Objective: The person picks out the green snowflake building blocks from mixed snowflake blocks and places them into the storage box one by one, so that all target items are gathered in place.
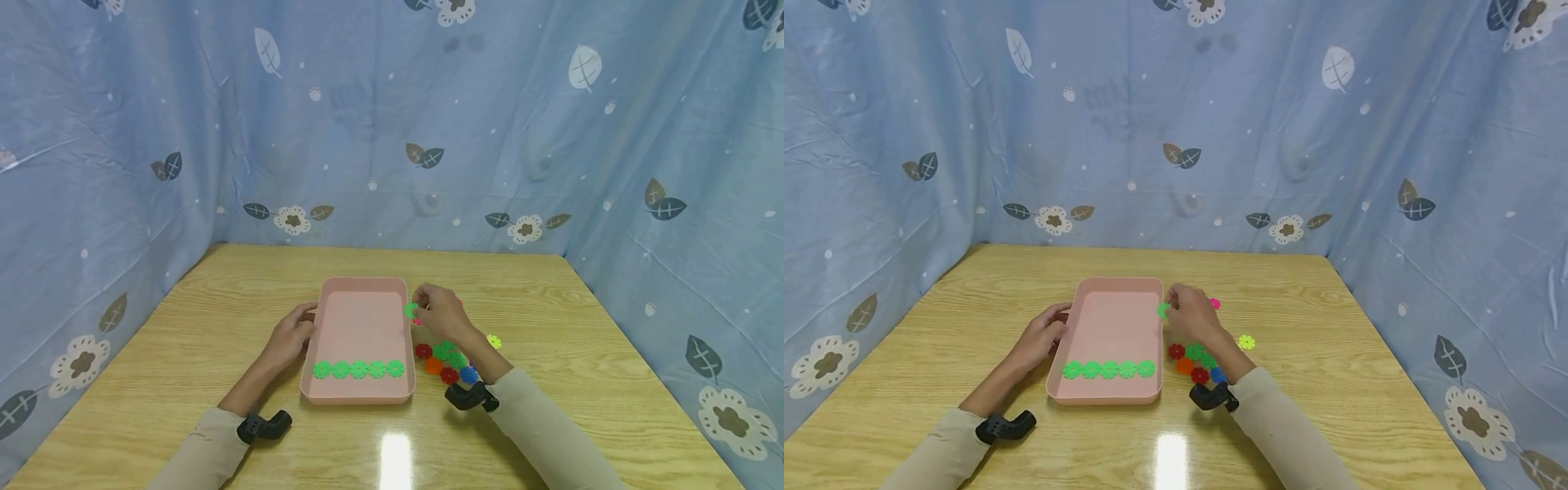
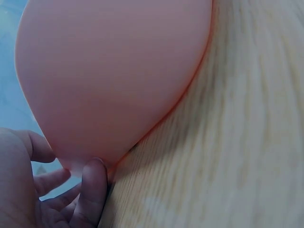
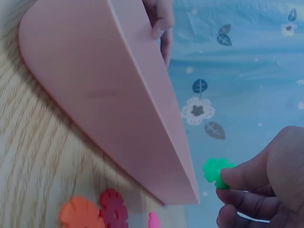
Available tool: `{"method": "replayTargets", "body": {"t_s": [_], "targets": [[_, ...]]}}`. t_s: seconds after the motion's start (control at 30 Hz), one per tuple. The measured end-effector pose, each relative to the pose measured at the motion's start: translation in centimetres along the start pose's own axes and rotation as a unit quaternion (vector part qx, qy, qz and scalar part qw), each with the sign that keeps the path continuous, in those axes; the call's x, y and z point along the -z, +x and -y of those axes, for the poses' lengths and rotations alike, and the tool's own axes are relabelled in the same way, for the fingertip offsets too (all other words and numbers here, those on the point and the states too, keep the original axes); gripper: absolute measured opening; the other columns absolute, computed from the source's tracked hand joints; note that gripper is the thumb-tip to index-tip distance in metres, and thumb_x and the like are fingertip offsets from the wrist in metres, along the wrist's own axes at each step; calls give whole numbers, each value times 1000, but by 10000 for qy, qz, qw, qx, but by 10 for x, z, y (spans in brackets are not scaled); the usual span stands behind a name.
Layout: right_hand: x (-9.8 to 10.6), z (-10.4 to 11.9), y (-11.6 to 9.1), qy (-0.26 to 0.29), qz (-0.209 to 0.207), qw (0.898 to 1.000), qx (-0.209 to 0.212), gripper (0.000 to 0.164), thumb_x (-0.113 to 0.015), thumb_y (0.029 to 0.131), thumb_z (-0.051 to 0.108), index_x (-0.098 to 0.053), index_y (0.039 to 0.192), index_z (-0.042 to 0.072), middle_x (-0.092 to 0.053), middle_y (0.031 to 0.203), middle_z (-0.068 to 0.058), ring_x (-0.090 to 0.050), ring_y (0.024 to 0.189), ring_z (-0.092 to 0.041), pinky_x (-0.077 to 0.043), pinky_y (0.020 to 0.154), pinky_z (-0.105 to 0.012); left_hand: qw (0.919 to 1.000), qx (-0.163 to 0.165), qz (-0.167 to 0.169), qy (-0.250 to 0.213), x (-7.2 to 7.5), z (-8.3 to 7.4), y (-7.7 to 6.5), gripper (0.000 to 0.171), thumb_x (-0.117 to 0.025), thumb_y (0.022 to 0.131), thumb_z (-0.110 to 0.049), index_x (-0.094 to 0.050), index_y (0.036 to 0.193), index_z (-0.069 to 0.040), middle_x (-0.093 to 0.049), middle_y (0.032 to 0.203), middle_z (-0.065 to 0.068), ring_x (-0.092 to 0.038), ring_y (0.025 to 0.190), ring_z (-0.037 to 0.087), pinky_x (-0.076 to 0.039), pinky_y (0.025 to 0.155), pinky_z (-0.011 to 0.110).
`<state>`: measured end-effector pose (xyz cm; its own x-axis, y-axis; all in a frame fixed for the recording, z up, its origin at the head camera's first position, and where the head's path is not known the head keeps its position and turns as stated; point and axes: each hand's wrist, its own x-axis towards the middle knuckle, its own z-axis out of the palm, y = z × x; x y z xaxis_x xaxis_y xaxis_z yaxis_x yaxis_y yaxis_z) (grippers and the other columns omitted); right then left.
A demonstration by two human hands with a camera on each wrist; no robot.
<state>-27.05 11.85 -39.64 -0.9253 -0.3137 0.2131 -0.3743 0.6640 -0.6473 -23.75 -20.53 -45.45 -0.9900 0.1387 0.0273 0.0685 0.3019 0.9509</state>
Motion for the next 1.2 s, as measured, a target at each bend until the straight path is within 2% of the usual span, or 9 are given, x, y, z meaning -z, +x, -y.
{"method": "replayTargets", "body": {"t_s": [0.23, 0.33, 0.47, 0.67, 0.87, 1.0, 1.07, 1.2], "targets": [[-7, 10, 4, 502, 19, 9983, 302, 7, -65, 93, 0, -66, 99, 3, -65, 85, -5, -59, 75, -17, -53, 72, -33, 9997, -135, -113, 177, 0, 8, 3, 57, -43, 98, -14, -38, 154, -6, -54, 137, 25, -67, 85, 26, -57, 71, 32], [-14, 15, 8, 583, 138, 9973, 422, 7, -63, 94, 1, -65, 100, 4, -64, 86, -4, -59, 75, -16, -53, 70, -31, 9998, -105, -160, 112, 0, 9, 3, 57, -44, 98, -15, -38, 154, -6, -54, 136, 24, -67, 83, 26, -58, 70, 32], [-24, 22, 11, 698, 424, 9954, 503, 5, -62, 97, 3, -63, 100, 6, -63, 85, -3, -57, 73, -16, -51, 67, -28, 10000, -38, -47, 18, -1, 11, 1, 57, -44, 98, -15, -37, 154, -6, -54, 136, 24, -67, 85, 27, -58, 71, 34], [-38, 37, 15, 934, 597, 9903, 832, 6, -62, 95, -1, -64, 99, 2, -62, 85, -5, -57, 72, -15, -50, 66, -27, 9998, -100, -74, 129, -1, 9, 1, 57, -43, 98, -15, -38, 154, -7, -56, 133, 23, -66, 94, 28, -58, 75, 35], [-52, 48, 24, 755, 892, 9878, 1031, 6, -65, 93, -2, -66, 98, 1, -64, 81, -2, -56, 69, -12, -50, 68, -23, 9995, -138, -92, 254, 1, 3, 5, 57, -43, 97, -14, -38, 153, -5, -55, 136, 25, -67, 94, 31, -58, 74, 36], [-56, 54, 27, 509, 1152, 9871, 985, 5, -66, 94, 2, -69, 98, 4, -65, 81, 1, -58, 73, -11, -51, 71, -25, 9994, -169, -65, 310, 3, -2, 6, 56, -42, 99, -14, -36, 154, -3, -53, 140, 26, -64, 106, 35, -57, 83, 40], [-58, 55, 27, 432, 1313, 9861, 925, 5, -67, 94, 3, -69, 97, 6, -65, 80, 3, -59, 73, -10, -51, 71, -25, 9993, -129, -12, 339, 3, -11, 1, 56, -42, 100, -12, -35, 154, 0, -52, 140, 28, -63, 111, 37, -57, 87, 40], [-60, 55, 24, 402, 1568, 9832, 842, 6, -68, 93, 3, -69, 97, 7, -63, 79, 2, -57, 72, -10, -49, 68, -23, 9995, -79, -36, 309, 1, -5, -2, 55, -41, 100, -11, -36, 154, 0, -53, 138, 28, -63, 108, 36, -57, 85, 39]]}}
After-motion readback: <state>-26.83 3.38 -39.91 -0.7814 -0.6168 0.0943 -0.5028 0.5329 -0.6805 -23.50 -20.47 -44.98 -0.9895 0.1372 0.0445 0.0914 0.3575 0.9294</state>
